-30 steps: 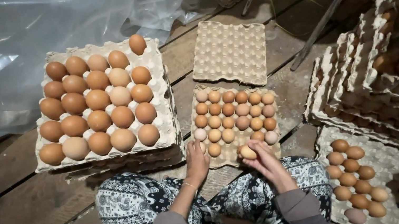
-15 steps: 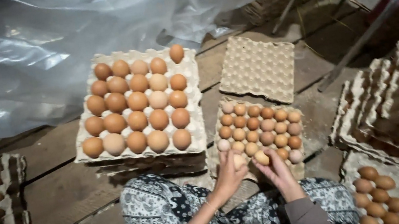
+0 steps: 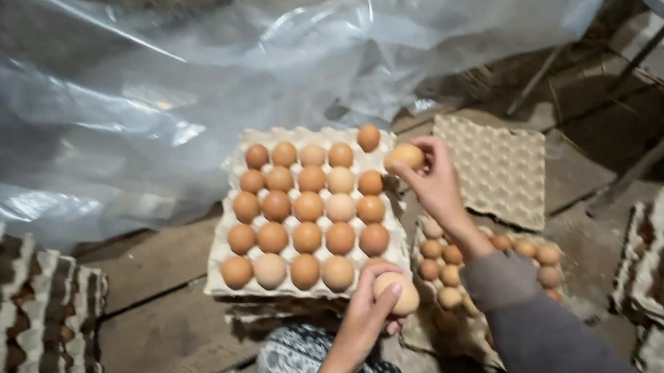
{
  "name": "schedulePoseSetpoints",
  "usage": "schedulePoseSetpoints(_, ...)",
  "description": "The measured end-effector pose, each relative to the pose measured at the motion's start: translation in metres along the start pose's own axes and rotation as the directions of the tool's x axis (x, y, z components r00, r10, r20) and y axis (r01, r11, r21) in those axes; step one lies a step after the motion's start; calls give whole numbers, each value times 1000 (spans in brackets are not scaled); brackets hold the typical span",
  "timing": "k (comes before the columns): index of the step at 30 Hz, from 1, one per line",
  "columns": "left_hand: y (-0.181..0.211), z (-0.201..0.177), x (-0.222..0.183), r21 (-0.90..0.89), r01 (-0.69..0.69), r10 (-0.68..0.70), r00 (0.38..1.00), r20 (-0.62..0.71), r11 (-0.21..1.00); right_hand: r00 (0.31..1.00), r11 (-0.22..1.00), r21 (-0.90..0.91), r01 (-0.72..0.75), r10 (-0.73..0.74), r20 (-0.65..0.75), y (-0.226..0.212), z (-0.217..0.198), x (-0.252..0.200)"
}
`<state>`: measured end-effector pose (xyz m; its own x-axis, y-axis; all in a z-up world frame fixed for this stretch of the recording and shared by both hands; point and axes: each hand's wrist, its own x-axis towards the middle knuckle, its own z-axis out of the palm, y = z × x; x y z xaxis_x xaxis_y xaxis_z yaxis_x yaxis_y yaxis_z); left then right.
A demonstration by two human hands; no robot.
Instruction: Sorting and transferring eggs between cardboard trays by hand.
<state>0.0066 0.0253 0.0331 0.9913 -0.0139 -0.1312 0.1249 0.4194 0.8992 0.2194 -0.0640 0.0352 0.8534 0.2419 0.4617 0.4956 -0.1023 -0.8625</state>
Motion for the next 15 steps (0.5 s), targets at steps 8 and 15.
schedulePoseSetpoints(8, 82, -34, 30, 329, -224, 306, 926, -221, 917, 995, 899, -433, 64, -27, 92, 33, 54, 34)
schedulePoseSetpoints(15, 116, -75, 158, 790, -259, 568, 813, -133, 556, 968, 966, -226, -126, 170, 185, 25, 30, 14)
